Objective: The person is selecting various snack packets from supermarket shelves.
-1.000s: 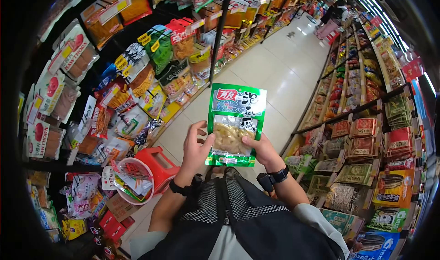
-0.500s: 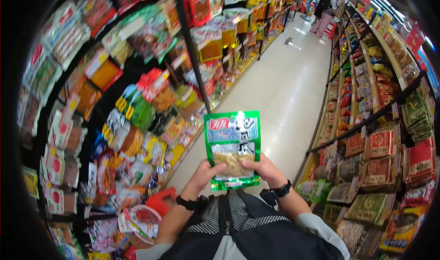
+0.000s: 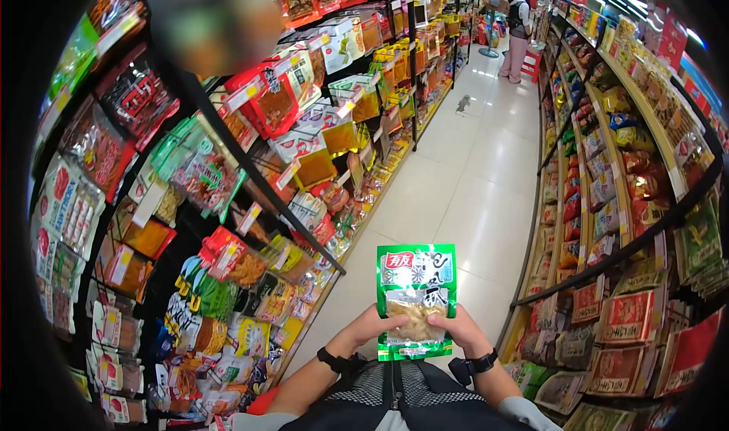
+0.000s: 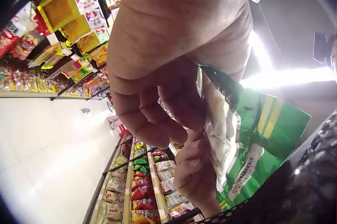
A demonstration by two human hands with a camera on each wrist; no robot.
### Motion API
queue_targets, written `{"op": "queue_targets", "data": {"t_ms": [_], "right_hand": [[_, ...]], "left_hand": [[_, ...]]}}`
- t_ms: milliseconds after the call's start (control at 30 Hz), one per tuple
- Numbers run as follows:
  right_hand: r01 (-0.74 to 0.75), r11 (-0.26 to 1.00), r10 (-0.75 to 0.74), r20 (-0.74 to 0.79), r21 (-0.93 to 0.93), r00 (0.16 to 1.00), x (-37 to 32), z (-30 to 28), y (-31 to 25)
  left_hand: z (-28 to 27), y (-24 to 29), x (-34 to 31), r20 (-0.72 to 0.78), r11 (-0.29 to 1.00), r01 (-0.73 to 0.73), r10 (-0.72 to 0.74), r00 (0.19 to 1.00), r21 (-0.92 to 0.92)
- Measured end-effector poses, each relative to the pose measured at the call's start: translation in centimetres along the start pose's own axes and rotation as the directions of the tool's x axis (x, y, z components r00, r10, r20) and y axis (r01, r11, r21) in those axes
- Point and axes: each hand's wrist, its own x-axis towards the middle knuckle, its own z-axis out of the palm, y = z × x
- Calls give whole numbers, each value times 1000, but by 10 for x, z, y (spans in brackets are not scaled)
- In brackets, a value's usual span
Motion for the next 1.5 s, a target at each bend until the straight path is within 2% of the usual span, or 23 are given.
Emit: {"op": "queue_targets", "data": {"t_ms": [200,367,400,500,600,733,1000,1233,1300,1400,1433,1500], "right_hand": [[46,998,-52,-141,-45,989,55,-52,-43],[84,993,-101,-227,-86,969,133,-86,-112],[84,992,-104,-238,-92,966,150,-89,-126],[37,995,-57,-215,-98,975,202,-95,-172],[53,991,-76,-186,-125,980,255,-100,-208],[55,997,-66,-193,-62,979,298,-115,-235],[76,997,-73,-135,18,988,376,-173,-279],[100,987,-97,-31,126,995,483,-267,-331],[131,987,-131,-9,96,991,513,-299,-354],[161,982,-159,-29,96,987,545,-349,-398],[172,979,-168,-43,113,985,552,-367,-410],[225,960,-209,-106,167,972,563,-396,-436]], "left_hand": [[-20,28,114,144,999,-17,24,989,-49],[-61,57,228,263,992,-103,120,957,-78],[-69,71,244,259,986,-99,132,957,-136],[-94,115,282,240,952,-87,161,957,-293],[-125,149,318,213,943,-115,188,959,-313],[-150,186,362,300,942,-68,172,938,-330],[-177,204,466,289,938,-14,120,950,-345],[-213,238,600,312,917,64,68,948,-395],[-219,254,648,331,914,58,86,940,-402],[-210,290,713,333,937,12,111,936,-348],[-204,305,733,352,946,39,81,933,-322],[-184,337,773,249,979,8,43,968,-203]]}}
